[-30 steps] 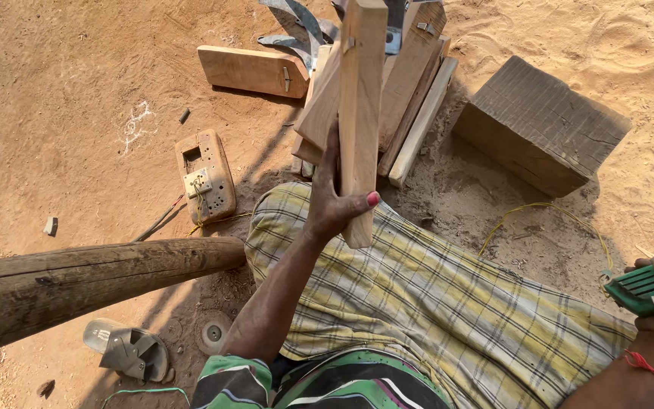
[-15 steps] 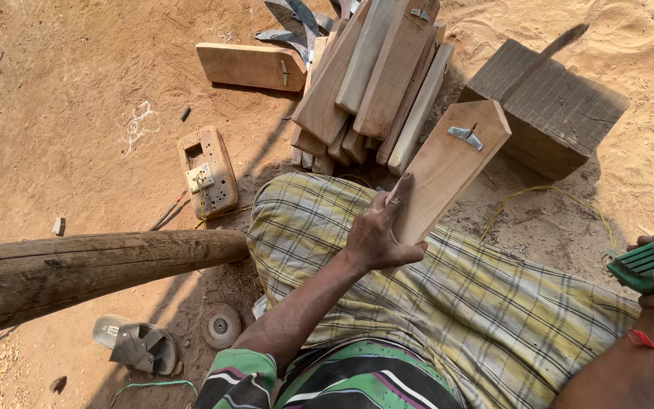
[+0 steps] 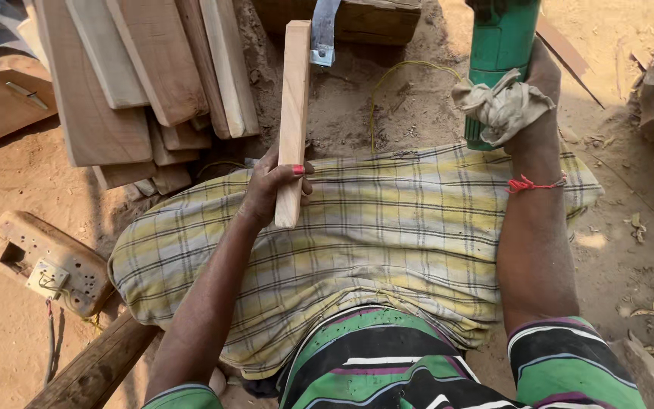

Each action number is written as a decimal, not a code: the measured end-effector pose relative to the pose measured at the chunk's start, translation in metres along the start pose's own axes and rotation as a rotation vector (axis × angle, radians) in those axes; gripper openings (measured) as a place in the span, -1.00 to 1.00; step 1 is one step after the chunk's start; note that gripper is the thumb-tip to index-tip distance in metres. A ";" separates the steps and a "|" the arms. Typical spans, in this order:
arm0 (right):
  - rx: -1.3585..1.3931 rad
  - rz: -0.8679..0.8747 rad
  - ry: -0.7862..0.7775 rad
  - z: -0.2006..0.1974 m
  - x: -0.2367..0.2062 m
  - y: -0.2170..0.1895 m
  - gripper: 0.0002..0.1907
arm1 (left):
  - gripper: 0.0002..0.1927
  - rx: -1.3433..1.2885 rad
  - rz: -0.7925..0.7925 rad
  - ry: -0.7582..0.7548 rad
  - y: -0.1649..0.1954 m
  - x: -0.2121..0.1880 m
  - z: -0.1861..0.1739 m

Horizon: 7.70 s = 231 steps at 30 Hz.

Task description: The person uses a handheld angle grinder to smooth the edges of small wooden planks. They hold each plank with one hand and guide the grinder along the edges, then set the finished pieces aside. The person repeats this process for several planks.

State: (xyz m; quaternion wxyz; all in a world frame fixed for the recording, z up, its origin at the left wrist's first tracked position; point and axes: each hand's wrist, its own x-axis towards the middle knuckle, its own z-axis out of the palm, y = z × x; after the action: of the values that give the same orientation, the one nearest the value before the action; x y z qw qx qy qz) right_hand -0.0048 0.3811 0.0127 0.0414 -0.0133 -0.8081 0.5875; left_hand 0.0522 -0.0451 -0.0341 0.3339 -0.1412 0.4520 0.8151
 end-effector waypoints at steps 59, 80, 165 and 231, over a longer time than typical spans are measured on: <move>-1.018 -0.239 -0.202 0.036 0.015 -0.036 -0.57 | -0.16 0.289 0.005 0.067 0.042 0.037 -0.006; -0.874 0.199 -0.285 0.067 0.026 -0.098 -0.21 | -0.18 0.219 0.022 0.034 0.033 0.048 -0.016; -1.265 0.216 -0.365 0.081 0.063 -0.065 -0.52 | 0.00 0.361 0.034 0.146 0.032 0.044 0.013; -1.068 0.141 -0.252 0.067 0.035 -0.062 -0.23 | -0.10 0.326 -0.008 0.138 0.042 0.031 0.014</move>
State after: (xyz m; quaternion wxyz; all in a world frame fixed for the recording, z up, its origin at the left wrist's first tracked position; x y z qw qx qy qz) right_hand -0.0431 0.3005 0.0528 -0.1075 -0.0161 -0.9896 0.0944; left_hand 0.0022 -0.0359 -0.0157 0.3238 -0.1425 0.5992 0.7182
